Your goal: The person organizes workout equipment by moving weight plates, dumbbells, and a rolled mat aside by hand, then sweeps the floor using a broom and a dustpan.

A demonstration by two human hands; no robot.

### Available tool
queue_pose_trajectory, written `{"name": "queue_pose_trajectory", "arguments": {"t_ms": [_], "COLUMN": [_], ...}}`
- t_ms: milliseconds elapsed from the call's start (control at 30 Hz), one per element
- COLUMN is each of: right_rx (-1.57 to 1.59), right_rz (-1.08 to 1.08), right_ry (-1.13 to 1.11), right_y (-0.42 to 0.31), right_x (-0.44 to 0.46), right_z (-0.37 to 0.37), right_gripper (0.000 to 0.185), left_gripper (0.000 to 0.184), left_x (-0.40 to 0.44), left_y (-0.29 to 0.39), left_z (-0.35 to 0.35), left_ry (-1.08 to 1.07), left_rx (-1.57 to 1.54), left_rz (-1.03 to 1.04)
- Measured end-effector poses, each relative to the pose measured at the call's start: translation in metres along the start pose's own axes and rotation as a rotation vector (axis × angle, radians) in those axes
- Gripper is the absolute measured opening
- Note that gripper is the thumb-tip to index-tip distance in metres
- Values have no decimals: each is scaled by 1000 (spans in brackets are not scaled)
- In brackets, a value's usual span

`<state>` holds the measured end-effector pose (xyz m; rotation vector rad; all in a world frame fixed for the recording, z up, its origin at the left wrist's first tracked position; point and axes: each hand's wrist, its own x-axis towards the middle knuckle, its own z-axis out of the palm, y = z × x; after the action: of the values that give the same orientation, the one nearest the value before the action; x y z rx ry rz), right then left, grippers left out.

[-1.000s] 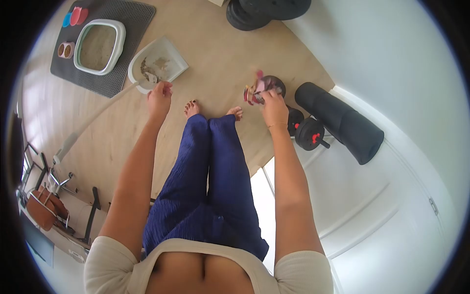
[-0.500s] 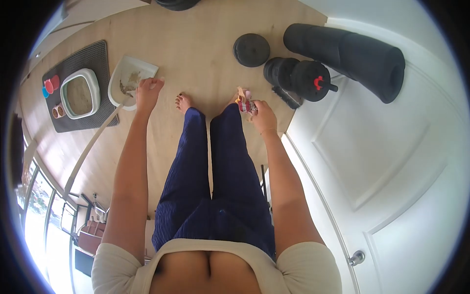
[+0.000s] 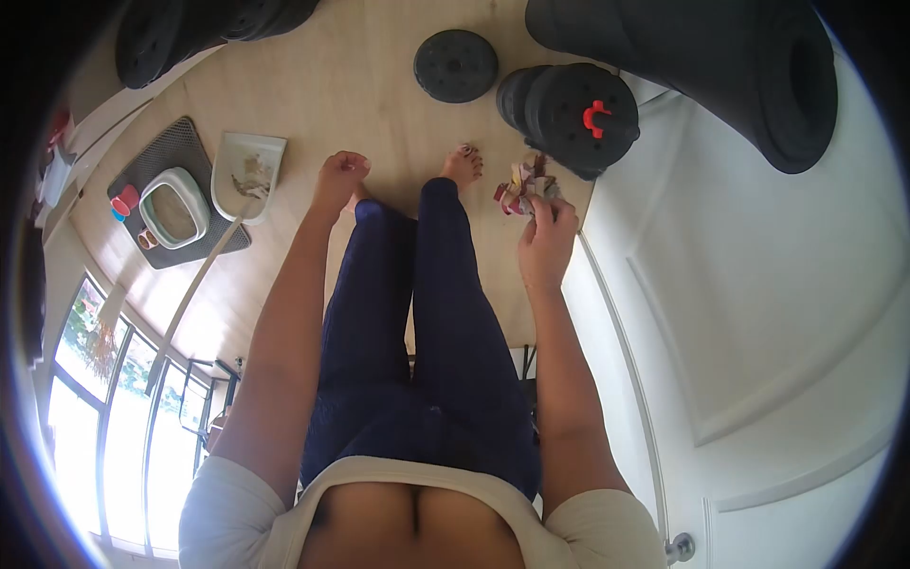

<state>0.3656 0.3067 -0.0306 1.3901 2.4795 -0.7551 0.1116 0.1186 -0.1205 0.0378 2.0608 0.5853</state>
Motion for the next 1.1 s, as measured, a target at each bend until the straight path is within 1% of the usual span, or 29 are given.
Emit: {"name": "queue_pose_trajectory", "arguments": {"t_ms": [67, 100, 167, 200, 233, 300, 367, 433, 500, 567, 600, 667, 700, 733, 767, 800, 867, 900, 967, 1000, 1067, 1100], "right_rx": [51, 60, 193, 200, 203, 239, 328, 332, 324, 301, 263, 213, 163, 112, 90, 30, 33, -1, 75, 71, -122, -128], "right_rz": [-152, -153, -254, -308, -307, -386, -386, -347, -287, -168, -182, -195, -249, -299, -379, -429, -569, -695, -689, -689, -524, -518], "right_ry": [137, 133, -6, -100, -101, -110, -67, -22, 145, 270, 278, 288, 255, 215, 249, 199, -123, -274, -163, -161, -85, -83], "right_y": [-5, -8, -18, -20, -25, -38, -49, -55, -48, -46, -48, -52, -54, -54, -57, -67, -68, -63, -70, -70, -56, -53], "right_x": [2, 7, 18, 26, 36, 57, 88, 132, 191, 249, 273, 306, 317, 320, 308, 276, 212, 179, 131, 123, 110, 109], "right_z": [-24, -24, -16, -11, -6, 7, 29, 58, 103, 148, 164, 202, 223, 244, 269, 279, 313, 321, 299, 293, 278, 269], "right_gripper": [38, 38, 40, 41, 41, 41, 38, 34, 31, 30, 30, 30, 30, 30, 28, 27, 25, 24, 23, 23, 23, 23], "left_gripper": [28, 28, 28, 27, 26, 24, 23, 26, 24, 23, 23, 23, 23, 23, 23, 23, 20, 20, 22, 22, 22, 22], "left_x": [-1, -4, -10, -12, -11, -12, -16, -15, -10, -1, 5, 17, 25, 30, 31, 33, 36, 37, 37, 40, 41, 38], "left_y": [12, 17, 25, 26, 25, 18, 8, -2, -11, -27, -36, -56, -69, -83, -93, -96, -92, -89, -84, -86, -93, -92], "left_z": [12, 18, 29, 34, 38, 48, 54, 57, 57, 60, 61, 64, 66, 67, 69, 69, 63, 60, 54, 52, 53, 55], "left_ry": [0, -10, -18, -19, -19, -6, 12, -50, -59, -26, -30, -81, -86, -117, -154, -165, -187, -193, -160, -162, -72, -80], "left_rx": [17, -8, -31, -15, 2, -39, -86, -51, -21, -156, -155, -382, -390, -428, -466, -472, -616, -625, -507, -509, -412, -413], "left_rz": [31, 66, 96, 127, 162, 132, 98, 109, 101, 24, 31, -105, -105, -166, -235, -247, -272, -267, -150, -147, -111, -108]}}
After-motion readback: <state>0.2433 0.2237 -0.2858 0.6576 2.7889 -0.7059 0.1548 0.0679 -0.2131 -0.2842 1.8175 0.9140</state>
